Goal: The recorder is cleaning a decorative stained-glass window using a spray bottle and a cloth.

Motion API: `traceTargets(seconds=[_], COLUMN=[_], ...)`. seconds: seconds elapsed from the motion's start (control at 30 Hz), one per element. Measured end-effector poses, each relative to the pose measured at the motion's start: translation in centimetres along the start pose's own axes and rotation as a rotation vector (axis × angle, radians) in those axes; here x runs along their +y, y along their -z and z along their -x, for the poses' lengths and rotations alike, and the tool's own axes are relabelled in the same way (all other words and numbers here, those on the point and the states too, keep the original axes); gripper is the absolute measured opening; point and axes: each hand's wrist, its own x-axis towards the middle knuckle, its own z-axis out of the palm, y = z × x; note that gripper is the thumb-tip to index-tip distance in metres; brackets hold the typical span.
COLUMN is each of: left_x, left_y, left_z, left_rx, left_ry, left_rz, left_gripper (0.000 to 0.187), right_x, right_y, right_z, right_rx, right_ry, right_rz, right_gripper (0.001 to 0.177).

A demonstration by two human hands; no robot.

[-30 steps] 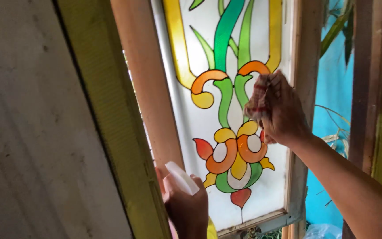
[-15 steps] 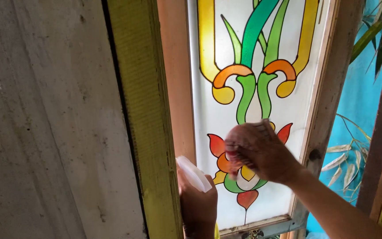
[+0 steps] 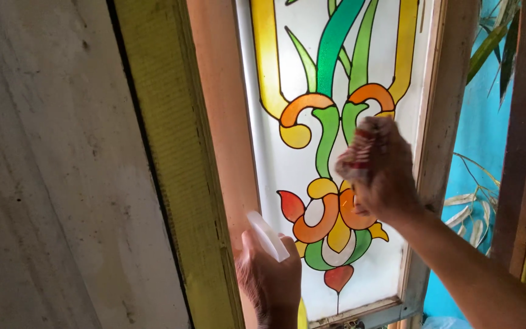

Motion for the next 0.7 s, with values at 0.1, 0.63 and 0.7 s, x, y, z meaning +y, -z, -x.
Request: traceTargets(seconds=[0.1,0.63,0.7], left_x=[-0.5,0.7,0.2], left_y=[0.8,2.3,2.7], left_z=[0.1,2.1,1.8], left_rx=[-0.028,0.003,0.102], left_ry=[0.018,-0.445,-0.606], left_rz=[0.007,0.359,0.297], left_gripper=[0.038,0.027,0.025], right_x=[-2.2,0.0,0.0], right_y=[-1.0,-2.1,-2.2], right_z=[0.5,4.0,4.0], right_rx=[-0.121,-0.024,-0.022], right_ry=[0.035,0.307,0.298], right_rz=[-0.113,0.225,0.244], right_gripper=[0.043,0.072,0.073])
